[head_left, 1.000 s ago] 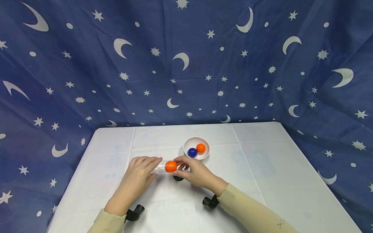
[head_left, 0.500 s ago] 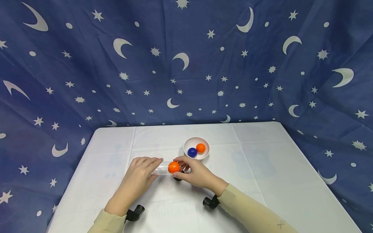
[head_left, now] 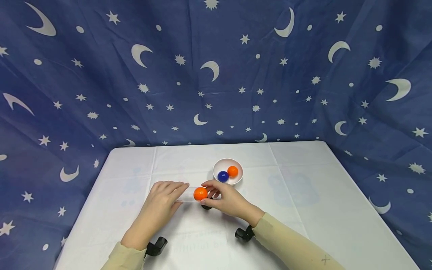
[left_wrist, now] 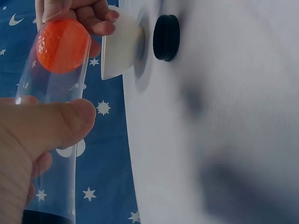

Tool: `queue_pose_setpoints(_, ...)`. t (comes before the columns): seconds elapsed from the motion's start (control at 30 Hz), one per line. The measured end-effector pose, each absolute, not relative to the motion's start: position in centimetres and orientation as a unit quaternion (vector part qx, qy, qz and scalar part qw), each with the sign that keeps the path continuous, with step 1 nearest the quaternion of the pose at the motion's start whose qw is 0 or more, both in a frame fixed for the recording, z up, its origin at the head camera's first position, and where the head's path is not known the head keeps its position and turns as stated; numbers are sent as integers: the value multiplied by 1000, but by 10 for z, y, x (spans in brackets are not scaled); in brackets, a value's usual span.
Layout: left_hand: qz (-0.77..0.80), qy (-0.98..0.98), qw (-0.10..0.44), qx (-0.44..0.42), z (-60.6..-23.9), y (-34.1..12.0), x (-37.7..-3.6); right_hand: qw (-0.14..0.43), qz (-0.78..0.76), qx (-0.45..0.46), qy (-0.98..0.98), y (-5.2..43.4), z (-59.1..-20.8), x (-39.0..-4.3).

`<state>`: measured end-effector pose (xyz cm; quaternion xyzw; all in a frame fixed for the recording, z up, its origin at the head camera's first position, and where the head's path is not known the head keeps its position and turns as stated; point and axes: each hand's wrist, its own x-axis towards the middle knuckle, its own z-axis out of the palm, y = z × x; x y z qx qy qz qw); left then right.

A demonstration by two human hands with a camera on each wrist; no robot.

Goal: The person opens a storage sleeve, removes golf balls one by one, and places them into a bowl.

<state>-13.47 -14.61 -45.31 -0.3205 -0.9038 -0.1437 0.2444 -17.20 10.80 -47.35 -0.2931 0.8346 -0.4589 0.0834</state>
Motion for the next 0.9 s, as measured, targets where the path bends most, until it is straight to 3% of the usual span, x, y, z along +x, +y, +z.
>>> queue_pose_setpoints(0.5, -136, -909, 240, -311, -454, -149, -135, 95, -451, -294, 837, 108, -470, -173)
queue_pose_setpoints(0.9, -156, -913, 234, -295, -462, -156, -134, 33, -437, -262, 860, 124, -464, -190)
